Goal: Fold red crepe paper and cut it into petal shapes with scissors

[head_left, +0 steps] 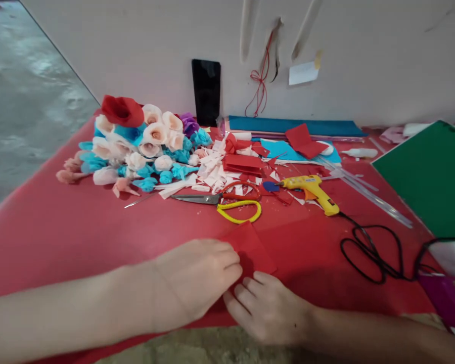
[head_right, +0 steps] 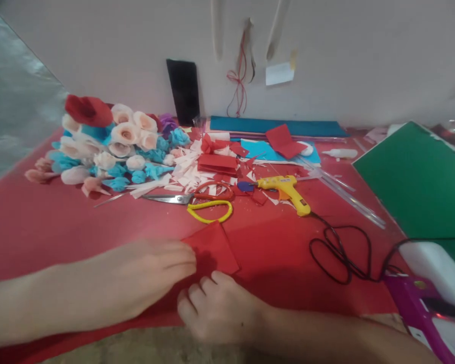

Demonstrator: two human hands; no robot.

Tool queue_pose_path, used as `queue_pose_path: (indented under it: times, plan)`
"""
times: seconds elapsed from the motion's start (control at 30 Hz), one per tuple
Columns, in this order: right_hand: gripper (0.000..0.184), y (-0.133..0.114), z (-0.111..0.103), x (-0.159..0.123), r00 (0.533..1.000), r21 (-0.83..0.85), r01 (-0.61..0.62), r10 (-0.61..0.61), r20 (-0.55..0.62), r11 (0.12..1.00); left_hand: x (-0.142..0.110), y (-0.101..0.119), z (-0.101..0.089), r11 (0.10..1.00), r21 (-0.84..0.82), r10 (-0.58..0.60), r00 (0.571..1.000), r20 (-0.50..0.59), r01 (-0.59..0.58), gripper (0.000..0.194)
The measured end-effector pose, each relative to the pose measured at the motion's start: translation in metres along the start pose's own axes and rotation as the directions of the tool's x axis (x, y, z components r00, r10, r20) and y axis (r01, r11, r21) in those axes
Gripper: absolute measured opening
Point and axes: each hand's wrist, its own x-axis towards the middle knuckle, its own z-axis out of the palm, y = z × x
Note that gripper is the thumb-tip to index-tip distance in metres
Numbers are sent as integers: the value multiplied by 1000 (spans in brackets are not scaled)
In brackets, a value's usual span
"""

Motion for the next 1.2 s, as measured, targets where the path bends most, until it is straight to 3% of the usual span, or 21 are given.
queue_pose_path:
  times: [0.13, 0.3, 0.5, 0.73, 0.83, 0.9, 1.0, 1.2]
  plan:
    - [25, -1, -2, -2, 992, 64, 99, -93, -83, 993, -11, 1, 38, 992, 40, 118, 993, 9, -118, 37]
    - [28, -2, -2, -5, 989, 101, 133, -125, -82, 986, -14, -11, 62, 981, -43, 194, 980, 53, -191, 41]
    - [25, 0, -2, -7, 988, 131, 146, -138, -63, 981, -15, -21, 72, 979, -148, 157, 981, 113, -140, 51]
    - [18, 1, -3, -8, 987, 166, 152, -159, 27, 974, -12, -26, 66, 989, -138, -25, 987, 157, 47, 64]
    - [14, 1, -2, -6, 998, 174, 66, -64, -17, 982, -12, -27, 66, 988, -145, -37, 990, 136, 56, 65]
    - [19, 1, 1, -5, 994, 143, -71, 82, -68, 987, -13, -28, 69, 987, -151, -29, 993, 116, 47, 67]
    - [27, 1, 6, -6, 954, 32, -288, 290, -76, 957, -14, -28, 73, 989, -131, -60, 995, 83, 71, 74]
    - [36, 1, 9, -9, 922, -59, -385, 387, 18, 921, -15, -27, 75, 991, -88, -93, 993, 70, 99, 79]
